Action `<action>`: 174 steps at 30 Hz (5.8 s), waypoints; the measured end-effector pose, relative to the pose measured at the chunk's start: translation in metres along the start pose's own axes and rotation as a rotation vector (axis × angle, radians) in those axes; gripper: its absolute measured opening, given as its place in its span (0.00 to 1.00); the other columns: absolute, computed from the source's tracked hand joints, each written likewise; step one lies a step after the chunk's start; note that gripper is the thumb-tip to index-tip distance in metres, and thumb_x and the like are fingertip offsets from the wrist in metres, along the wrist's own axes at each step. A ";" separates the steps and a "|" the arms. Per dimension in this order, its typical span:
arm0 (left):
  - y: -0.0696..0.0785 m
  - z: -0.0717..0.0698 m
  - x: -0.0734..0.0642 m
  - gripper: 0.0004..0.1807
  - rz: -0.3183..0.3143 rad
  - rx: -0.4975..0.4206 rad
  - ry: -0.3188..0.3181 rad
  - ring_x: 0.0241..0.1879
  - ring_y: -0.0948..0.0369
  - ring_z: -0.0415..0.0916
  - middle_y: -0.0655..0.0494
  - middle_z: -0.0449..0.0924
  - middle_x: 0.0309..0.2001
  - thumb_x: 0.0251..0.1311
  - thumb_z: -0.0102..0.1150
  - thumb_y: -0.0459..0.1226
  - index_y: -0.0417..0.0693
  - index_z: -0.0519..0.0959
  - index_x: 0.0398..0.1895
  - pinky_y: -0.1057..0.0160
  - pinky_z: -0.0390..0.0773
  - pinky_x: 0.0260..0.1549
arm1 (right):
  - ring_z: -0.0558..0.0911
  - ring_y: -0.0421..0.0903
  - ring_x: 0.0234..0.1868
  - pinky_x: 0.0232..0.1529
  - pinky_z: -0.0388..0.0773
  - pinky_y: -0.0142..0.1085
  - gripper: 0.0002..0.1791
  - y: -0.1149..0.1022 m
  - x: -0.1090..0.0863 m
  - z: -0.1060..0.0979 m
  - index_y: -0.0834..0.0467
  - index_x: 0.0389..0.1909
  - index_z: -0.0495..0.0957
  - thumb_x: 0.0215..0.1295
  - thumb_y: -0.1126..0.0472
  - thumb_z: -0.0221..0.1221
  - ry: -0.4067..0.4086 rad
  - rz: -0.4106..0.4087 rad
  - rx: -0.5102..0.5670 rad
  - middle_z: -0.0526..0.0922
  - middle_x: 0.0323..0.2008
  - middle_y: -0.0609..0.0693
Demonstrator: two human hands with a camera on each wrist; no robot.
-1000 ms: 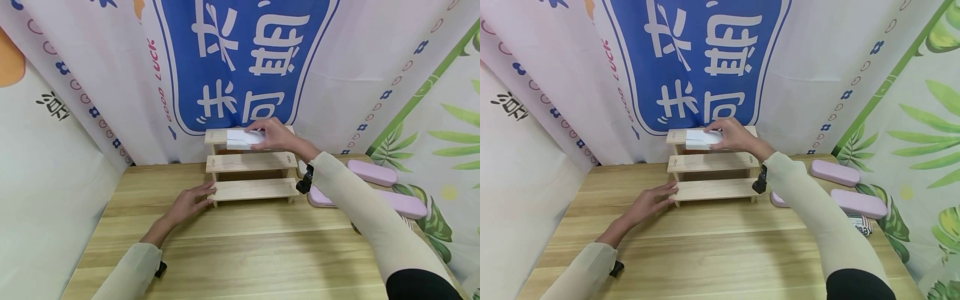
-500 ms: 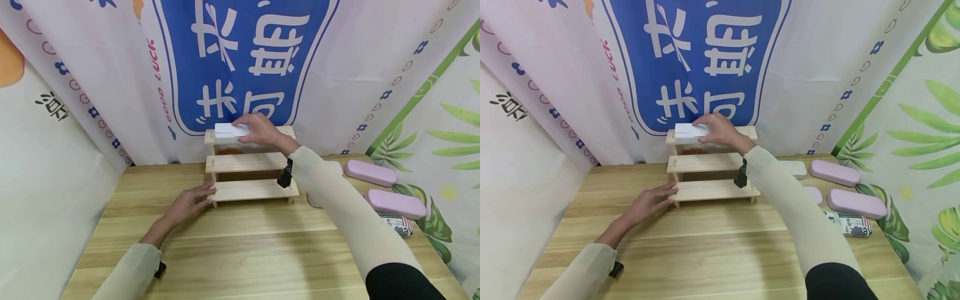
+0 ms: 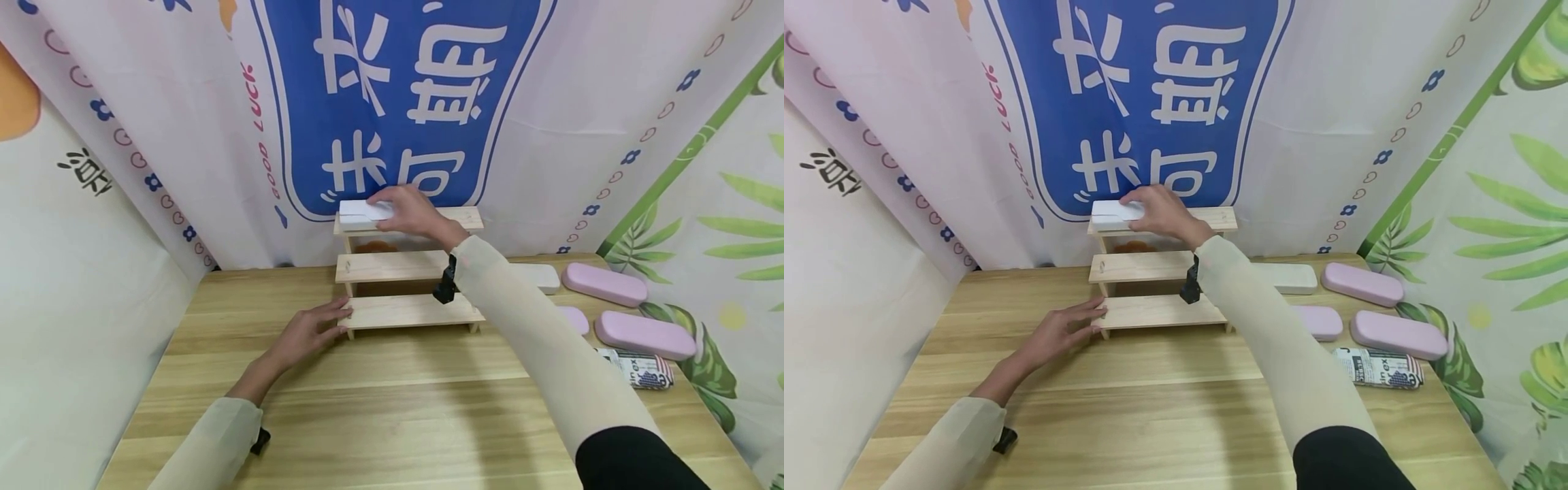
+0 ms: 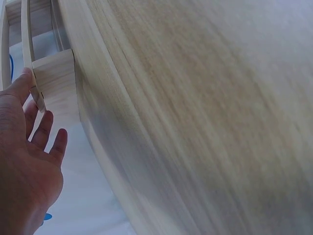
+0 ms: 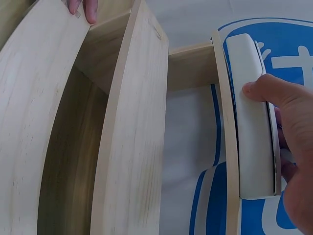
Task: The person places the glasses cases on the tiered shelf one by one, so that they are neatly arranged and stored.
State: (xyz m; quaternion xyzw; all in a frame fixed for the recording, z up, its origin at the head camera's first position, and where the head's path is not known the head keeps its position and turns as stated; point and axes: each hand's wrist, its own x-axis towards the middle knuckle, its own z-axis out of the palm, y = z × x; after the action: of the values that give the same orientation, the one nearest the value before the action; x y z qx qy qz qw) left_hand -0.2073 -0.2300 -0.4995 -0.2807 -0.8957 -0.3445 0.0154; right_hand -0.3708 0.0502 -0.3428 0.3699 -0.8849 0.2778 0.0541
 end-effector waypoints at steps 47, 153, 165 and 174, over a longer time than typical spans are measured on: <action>0.001 -0.002 0.003 0.22 0.007 -0.007 0.009 0.73 0.46 0.71 0.47 0.70 0.76 0.70 0.69 0.36 0.47 0.83 0.66 0.47 0.75 0.69 | 0.82 0.48 0.53 0.56 0.81 0.41 0.25 -0.016 0.026 0.018 0.57 0.64 0.84 0.65 0.58 0.70 -0.027 0.041 -0.006 0.86 0.61 0.53; 0.000 0.000 -0.002 0.22 -0.023 -0.009 -0.010 0.73 0.48 0.71 0.51 0.69 0.77 0.72 0.68 0.38 0.48 0.81 0.67 0.47 0.74 0.71 | 0.86 0.60 0.56 0.57 0.78 0.36 0.35 0.144 -0.330 -0.038 0.58 0.58 0.86 0.48 0.50 0.83 -0.071 0.112 -0.105 0.89 0.56 0.55; 0.003 -0.002 -0.002 0.23 0.008 -0.010 0.009 0.73 0.45 0.71 0.48 0.70 0.76 0.70 0.69 0.37 0.46 0.81 0.67 0.43 0.75 0.69 | 0.85 0.53 0.52 0.52 0.71 0.21 0.38 0.156 -0.341 -0.031 0.60 0.58 0.85 0.44 0.50 0.85 -0.058 0.092 -0.071 0.89 0.53 0.53; 0.000 0.001 -0.002 0.23 0.033 -0.002 0.026 0.72 0.43 0.72 0.47 0.71 0.75 0.69 0.69 0.36 0.44 0.82 0.67 0.42 0.75 0.68 | 0.85 0.55 0.53 0.54 0.68 0.17 0.41 0.158 -0.344 -0.031 0.60 0.59 0.85 0.42 0.50 0.86 -0.070 0.111 -0.085 0.89 0.53 0.54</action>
State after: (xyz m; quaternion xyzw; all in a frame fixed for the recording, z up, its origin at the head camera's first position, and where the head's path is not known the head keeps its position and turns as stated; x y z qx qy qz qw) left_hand -0.2055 -0.2304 -0.5013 -0.2909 -0.8904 -0.3487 0.0322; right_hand -0.2348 0.3718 -0.4916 0.3270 -0.9164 0.2295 0.0233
